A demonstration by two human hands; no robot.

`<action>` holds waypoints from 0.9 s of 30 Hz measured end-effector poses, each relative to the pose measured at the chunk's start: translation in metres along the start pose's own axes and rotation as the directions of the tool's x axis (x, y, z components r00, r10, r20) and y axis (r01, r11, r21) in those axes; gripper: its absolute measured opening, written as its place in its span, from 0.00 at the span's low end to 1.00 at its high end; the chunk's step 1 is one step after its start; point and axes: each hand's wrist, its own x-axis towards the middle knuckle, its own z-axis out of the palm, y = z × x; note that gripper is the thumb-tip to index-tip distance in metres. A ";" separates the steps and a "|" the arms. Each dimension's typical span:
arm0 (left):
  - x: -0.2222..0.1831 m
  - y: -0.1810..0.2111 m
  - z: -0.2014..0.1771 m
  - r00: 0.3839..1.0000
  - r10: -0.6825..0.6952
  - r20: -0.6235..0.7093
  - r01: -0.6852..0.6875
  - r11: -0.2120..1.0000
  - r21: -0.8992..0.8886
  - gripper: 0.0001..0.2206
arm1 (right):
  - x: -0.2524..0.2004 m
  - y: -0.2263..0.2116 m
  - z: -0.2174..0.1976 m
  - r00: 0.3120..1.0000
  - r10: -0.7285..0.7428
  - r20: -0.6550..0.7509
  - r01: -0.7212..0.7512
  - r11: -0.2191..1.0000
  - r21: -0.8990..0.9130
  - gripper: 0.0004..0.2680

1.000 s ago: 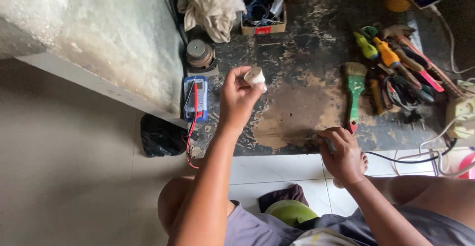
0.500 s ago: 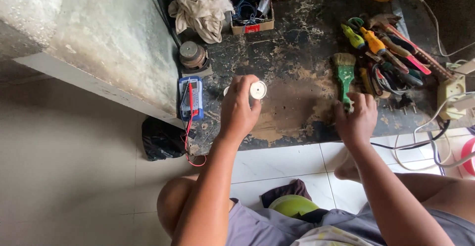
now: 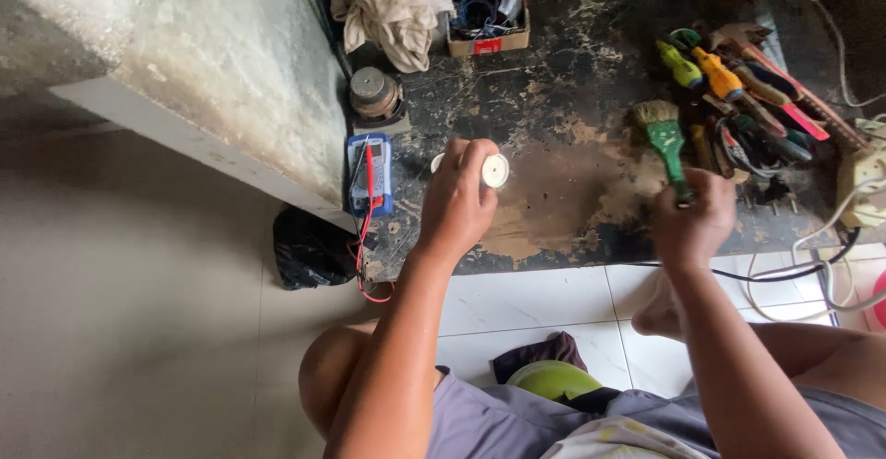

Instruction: Disassembling an electric iron using a screwdriver and inspecting a lightbulb socket.

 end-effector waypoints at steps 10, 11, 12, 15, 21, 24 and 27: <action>-0.007 -0.008 0.012 0.995 0.005 0.102 -0.009 0.999 0.037 0.22 | 0.053 -0.060 -0.059 0.953 0.291 0.079 -0.287 0.795 0.535 0.10; -0.009 -0.007 0.013 0.992 0.009 0.130 -0.014 0.999 0.037 0.22 | 0.053 -0.068 -0.059 0.948 0.278 0.153 -0.317 0.819 0.479 0.09; -0.010 -0.007 0.014 0.988 0.014 0.157 -0.019 0.999 0.036 0.22 | 0.053 -0.076 -0.060 0.936 0.268 0.226 -0.342 0.841 0.419 0.08; -0.016 -0.014 0.031 0.971 -0.041 0.237 0.037 0.999 0.023 0.21 | 0.036 -0.056 -0.037 0.931 0.280 0.235 -0.357 0.833 0.423 0.06; -0.019 -0.016 0.031 0.958 -0.028 0.285 0.023 1.000 0.017 0.20 | 0.046 -0.127 -0.082 0.857 0.226 0.463 -0.496 0.605 0.623 0.04; -0.018 -0.017 0.032 0.962 -0.027 0.270 0.028 1.000 -0.003 0.22 | 0.045 -0.146 -0.086 0.847 0.149 0.511 -0.525 0.392 0.756 0.04; -0.018 -0.014 0.038 0.979 -0.004 0.206 0.014 0.999 -0.047 0.24 | 0.049 -0.158 -0.080 0.820 0.066 0.569 -0.555 0.341 0.759 0.04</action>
